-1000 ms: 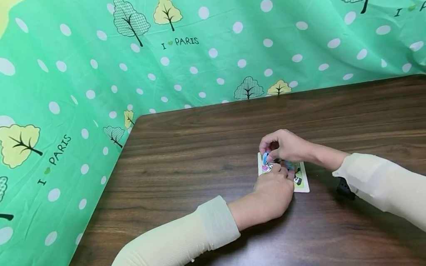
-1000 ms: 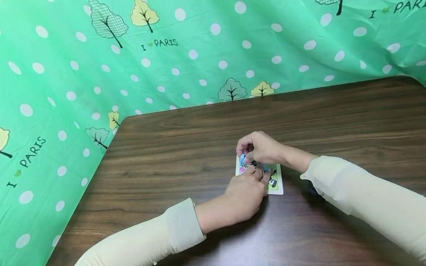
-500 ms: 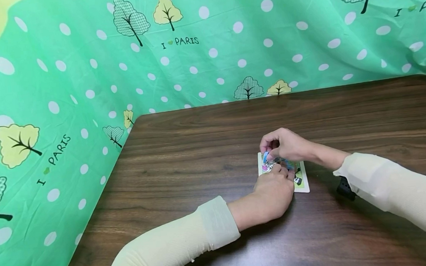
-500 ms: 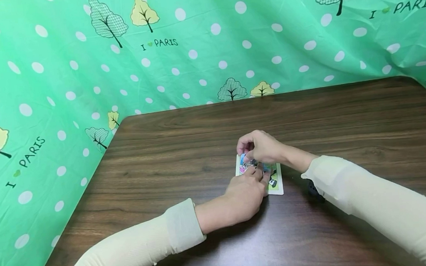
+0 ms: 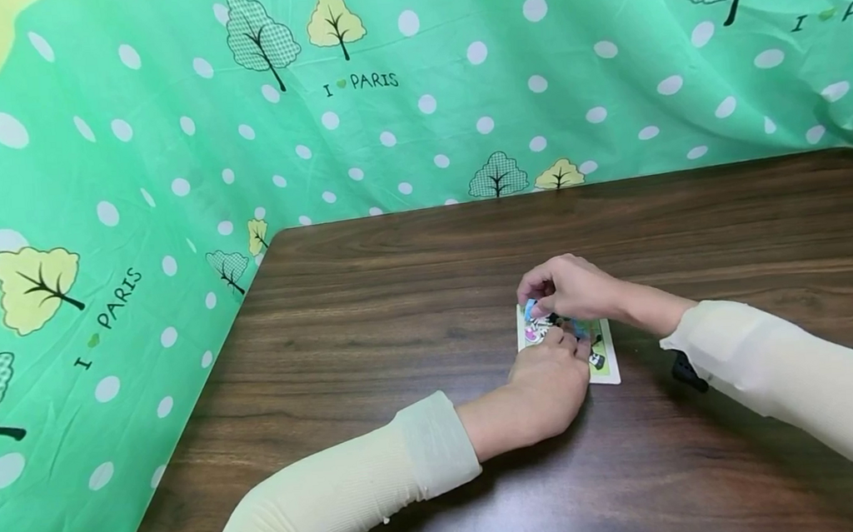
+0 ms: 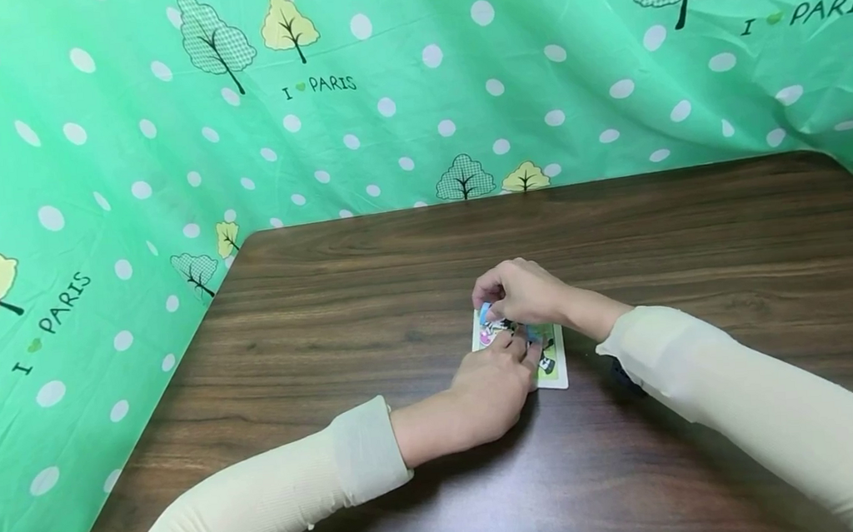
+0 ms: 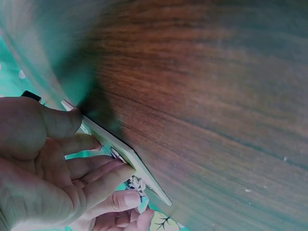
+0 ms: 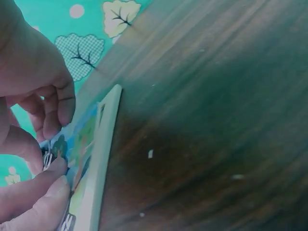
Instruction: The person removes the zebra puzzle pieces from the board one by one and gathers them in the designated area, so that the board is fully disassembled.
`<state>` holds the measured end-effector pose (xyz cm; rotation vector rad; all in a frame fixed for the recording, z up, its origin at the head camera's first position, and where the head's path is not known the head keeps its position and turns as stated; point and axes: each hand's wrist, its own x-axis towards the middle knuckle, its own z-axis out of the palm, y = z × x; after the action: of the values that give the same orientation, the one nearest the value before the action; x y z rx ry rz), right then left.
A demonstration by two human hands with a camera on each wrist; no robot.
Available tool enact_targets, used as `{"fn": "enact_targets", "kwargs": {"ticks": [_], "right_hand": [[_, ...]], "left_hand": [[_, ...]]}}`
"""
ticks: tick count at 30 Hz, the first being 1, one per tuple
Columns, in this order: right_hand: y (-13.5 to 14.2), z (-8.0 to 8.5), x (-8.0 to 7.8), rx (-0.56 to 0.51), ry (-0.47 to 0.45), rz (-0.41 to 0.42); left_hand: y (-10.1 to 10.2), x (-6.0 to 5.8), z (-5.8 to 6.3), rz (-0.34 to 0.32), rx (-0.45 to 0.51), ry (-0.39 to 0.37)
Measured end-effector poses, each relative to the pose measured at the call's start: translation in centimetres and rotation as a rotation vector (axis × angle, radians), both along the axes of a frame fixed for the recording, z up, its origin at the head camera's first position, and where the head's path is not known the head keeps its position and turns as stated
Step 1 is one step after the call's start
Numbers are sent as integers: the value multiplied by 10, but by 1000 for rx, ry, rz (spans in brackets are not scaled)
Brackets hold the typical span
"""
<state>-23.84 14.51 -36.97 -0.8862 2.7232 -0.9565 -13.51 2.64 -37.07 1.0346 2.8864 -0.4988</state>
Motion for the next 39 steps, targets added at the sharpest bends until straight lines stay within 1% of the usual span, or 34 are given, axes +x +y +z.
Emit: {"fn": "enact_targets", "kwargs": {"ticks": [6,10,13,20,23,27,31,35,39], "right_hand": [[-1,4,-1,60,12,-4],[2,6,0,54,-4,28],[5,5,0,24,-20,58],[9,1,1,-5,82,90],[12,3,2,-33,76,87],[22,8,2,-70,43,43],[42,15,2,-89,9,-45],[69,21,5,-71,-31,-156],[98,20,7,-21,-40,-239]], "left_hand": [[2,1,0,-4,-12,-2],[2,2,0,-7,-24,-2],[2,2,1,-3,-30,-9],[3,2,1,-8,-40,-9],[3,3,0,-3,-41,-14],[4,3,0,14,-13,-18],[4,3,0,25,7,-21],[3,3,1,33,4,-37],[2,3,1,38,-4,-47]]}}
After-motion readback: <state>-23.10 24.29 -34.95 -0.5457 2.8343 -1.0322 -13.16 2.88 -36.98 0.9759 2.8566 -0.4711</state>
